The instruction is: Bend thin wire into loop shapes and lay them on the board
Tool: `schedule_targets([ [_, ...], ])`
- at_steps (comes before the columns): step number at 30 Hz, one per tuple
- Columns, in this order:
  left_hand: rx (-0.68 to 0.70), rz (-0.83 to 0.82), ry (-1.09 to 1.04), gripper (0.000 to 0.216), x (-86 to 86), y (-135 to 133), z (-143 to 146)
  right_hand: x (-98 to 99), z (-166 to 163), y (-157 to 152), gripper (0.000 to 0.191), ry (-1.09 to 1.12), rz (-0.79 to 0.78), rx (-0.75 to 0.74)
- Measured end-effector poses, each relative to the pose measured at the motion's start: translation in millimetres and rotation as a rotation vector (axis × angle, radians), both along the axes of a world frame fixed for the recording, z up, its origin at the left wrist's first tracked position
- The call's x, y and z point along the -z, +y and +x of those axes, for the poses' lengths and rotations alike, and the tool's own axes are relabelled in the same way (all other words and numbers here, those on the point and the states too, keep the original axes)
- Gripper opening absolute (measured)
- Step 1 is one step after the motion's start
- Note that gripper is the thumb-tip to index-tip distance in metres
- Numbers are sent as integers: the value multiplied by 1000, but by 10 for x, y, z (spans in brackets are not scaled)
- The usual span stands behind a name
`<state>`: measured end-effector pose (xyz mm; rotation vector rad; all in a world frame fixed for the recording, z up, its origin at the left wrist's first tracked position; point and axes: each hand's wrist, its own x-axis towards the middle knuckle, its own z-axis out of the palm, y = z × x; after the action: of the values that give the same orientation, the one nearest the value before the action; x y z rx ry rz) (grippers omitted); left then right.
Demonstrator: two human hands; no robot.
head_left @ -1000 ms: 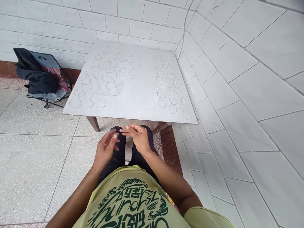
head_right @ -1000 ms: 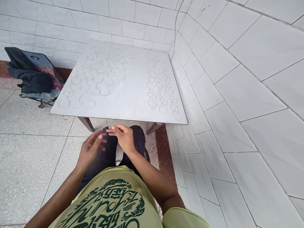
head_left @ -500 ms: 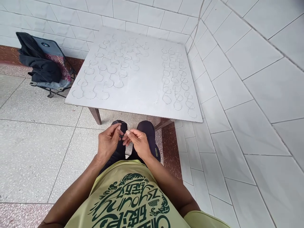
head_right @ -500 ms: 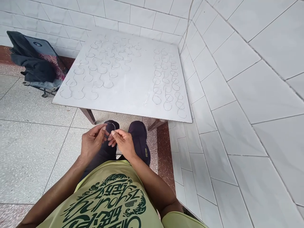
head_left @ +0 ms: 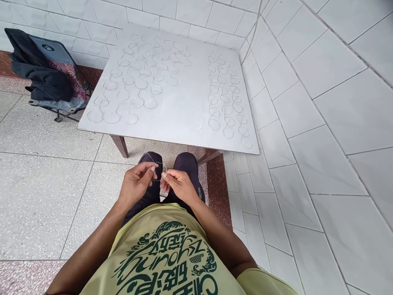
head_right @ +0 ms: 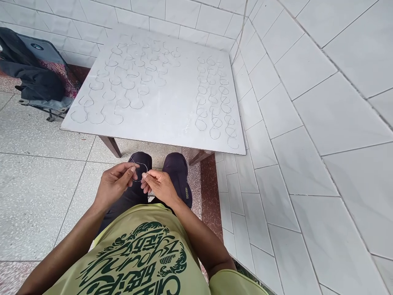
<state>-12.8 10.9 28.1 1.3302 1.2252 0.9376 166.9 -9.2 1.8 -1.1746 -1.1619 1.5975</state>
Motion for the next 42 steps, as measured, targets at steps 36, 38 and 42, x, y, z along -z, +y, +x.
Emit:
schedule_targets([
  [36,189,106,322,33,-87,-131,-81,-142,383,77,46,-150,135,97],
  [38,261,124,318,33,-126,-145,-84,-229,456,148,44,-144,176,93],
  [42,377,92,251,34,-206,-142,-69,-307,435,278,45,49,67,-109],
])
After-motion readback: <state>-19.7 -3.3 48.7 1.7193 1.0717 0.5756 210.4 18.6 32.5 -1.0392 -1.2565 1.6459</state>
